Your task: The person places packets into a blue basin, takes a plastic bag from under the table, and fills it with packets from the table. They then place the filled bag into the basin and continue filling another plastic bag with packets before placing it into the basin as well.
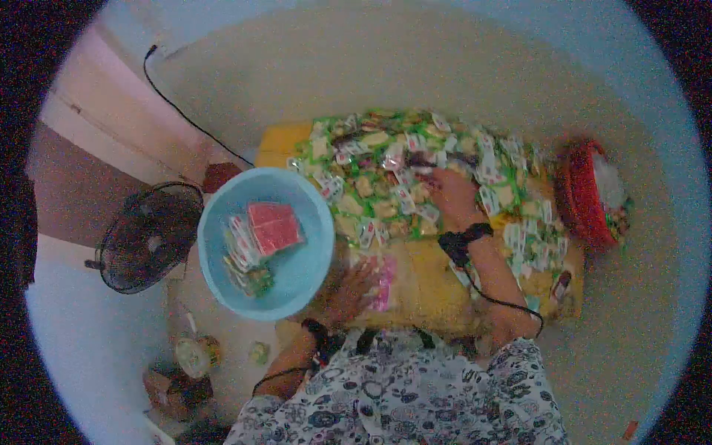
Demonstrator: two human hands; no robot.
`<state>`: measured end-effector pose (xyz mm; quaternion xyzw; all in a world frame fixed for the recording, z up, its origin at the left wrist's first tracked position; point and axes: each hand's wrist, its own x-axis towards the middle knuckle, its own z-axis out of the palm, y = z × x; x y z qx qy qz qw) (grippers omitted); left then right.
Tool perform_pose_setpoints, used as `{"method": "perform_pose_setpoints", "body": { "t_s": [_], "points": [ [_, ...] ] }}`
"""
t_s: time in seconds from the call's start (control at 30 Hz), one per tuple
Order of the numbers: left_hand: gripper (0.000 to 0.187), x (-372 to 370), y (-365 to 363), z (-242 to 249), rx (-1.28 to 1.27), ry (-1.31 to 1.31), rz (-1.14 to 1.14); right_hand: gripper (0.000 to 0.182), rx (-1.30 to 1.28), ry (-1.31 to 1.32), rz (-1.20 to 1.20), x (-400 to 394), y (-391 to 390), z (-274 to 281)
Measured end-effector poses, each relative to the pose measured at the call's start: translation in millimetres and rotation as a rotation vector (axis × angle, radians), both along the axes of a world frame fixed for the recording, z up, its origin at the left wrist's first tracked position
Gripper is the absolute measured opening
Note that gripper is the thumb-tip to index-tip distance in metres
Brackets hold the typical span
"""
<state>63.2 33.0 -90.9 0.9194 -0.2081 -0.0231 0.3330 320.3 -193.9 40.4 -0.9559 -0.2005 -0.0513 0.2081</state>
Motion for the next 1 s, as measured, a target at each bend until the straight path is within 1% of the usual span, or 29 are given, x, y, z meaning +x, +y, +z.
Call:
{"method": "perform_pose_setpoints", "body": {
  "t_s": [0.07, 0.1, 0.2, 0.23, 0.27, 0.33, 0.37, 0.4, 0.47, 0.5, 0.57, 0.6, 0.7, 0.8, 0.87, 0.97, 1.0],
  "points": [
    [0.062, 0.8, -2.1, -15.2, 0.068, -0.035, -0.015, 0.032, 0.215, -0.013, -0.082, -27.7, -34.3, 8.8],
    [0.061, 0.9, -4.6, -15.9, 0.101, -0.026, -0.010, 0.029, 0.311, 0.039, -0.046, -30.0, -61.7, -12.6],
    [0.060, 8.9, -10.7, -4.1, 0.208, 0.033, 0.030, 0.021, 0.831, 0.450, -0.287, -99.3, -81.1, -3.9],
    [0.059, 10.4, -10.3, 1.1, 0.203, 0.038, 0.026, 0.023, 0.772, 0.529, -0.369, -112.6, -97.4, -19.7],
    [0.058, 10.4, -9.1, 6.9, 0.199, 0.043, 0.024, 0.023, 0.810, 0.580, -0.403, -129.0, -111.7, -34.6],
    [0.057, 11.5, -11.8, 7.2, 0.145, 0.016, 0.046, 0.024, 0.893, 0.677, -0.463, -161.3, -120.9, -43.1],
    [0.056, 12.9, -14.9, 6.7, 0.094, -0.013, 0.068, 0.025, 1.018, 0.680, -0.496, -170.4, -122.4, -52.1],
    [0.056, 15.0, -18.3, 6.5, 0.043, -0.048, 0.091, 0.025, 1.028, 0.666, -0.490, -177.3, -126.5, -63.3],
    [0.050, 18.0, -31.2, 28.5, 0.036, -0.056, 0.179, 0.026, 1.052, 0.634, -0.473, -187.4, -132.1, -81.0],
    [0.049, 17.6, -39.6, 45.0, 0.032, -0.059, 0.224, 0.027, 1.080, 0.641, -0.488, -193.6, -131.2, -79.9],
    [0.049, 22.8, -60.9, 88.4, 0.077, 0.201, 0.290, 0.030, 1.133, 0.657, -0.518, -203.5, -124.5, -73.9],
    [0.052, 25.2, -71.6, 98.9, 0.098, 0.333, 0.324, 0.031, 1.171, 0.675, -0.506, -206.0, -123.9, -77.1],
    [0.051, 27.2, -96.6, 82.5, 0.174, 0.332, 0.337, 0.033, 1.251, 0.718, -0.461, -211.0, -121.7, -82.3],
    [0.047, 24.8, -105.2, 64.1, 0.151, 0.338, 0.352, 0.032, 1.279, 0.722, -0.415, -216.5, -116.2, -83.4],
    [0.040, 20.5, -104.4, 31.8, 0.108, 0.274, 0.407, 0.032, 1.291, 0.709, -0.399, -218.4, -114.4, -92.4],
    [0.031, 11.2, -104.5, 26.8, 0.058, 0.233, 0.456, 0.044, 1.304, 0.769, -0.396, -221.2, -112.9, -92.7],
    [0.027, 8.8, -104.0, 29.3, 0.045, 0.226, 0.471, 0.042, 1.286, 0.774, -0.391, -220.6, -113.4, -92.8]
  ]
}}
